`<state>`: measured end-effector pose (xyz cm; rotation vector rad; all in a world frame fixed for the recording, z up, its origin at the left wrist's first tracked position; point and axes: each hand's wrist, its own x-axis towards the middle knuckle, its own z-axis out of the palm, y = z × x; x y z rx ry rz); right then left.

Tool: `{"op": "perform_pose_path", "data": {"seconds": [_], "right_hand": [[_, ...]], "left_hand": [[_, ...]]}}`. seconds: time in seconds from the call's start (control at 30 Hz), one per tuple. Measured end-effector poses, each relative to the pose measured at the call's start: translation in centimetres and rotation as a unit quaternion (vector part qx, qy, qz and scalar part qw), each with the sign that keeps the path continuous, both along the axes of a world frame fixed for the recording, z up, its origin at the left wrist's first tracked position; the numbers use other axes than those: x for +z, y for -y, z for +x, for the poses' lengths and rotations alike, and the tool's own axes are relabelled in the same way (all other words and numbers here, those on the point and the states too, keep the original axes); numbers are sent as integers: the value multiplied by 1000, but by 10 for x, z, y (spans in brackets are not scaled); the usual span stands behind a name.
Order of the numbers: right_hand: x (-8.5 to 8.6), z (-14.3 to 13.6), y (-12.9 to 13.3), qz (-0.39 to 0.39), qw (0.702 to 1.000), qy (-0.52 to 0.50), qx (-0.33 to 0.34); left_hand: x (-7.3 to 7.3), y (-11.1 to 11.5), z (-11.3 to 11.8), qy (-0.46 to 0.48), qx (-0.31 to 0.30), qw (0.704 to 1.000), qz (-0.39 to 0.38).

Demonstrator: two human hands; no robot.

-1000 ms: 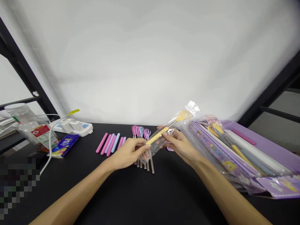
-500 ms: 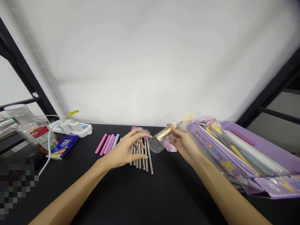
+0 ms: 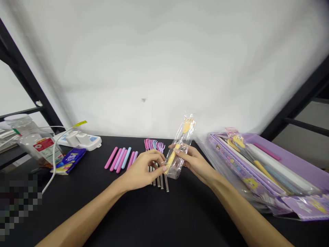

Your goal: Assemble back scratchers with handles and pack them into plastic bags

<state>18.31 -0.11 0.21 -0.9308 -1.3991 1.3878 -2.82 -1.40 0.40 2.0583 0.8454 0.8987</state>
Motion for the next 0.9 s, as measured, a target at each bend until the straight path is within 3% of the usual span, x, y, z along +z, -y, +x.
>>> {"op": "perform_pose_path", "data": {"seconds": [0.17,0.33,0.47,0.67,0.77,0.9], "right_hand": [[2,-1,3,10,1000,9,19],[4,-2,7,2,994,39,99],[0,2,6,-20,990,47,133],[0,7,14,-73,953,148,254],[5,4,19,-104,921,181,329],[5,3,20,-146,889,209,381]], "left_hand": [[-5,0,3,65,5,990,-123],[-3,2,1,89,4,982,-166],[-1,0,-1,68,16,987,-147],[10,-2,-3,83,114,990,20],[10,-2,-2,114,110,987,7],[3,-6,-1,177,116,976,-46]]}}
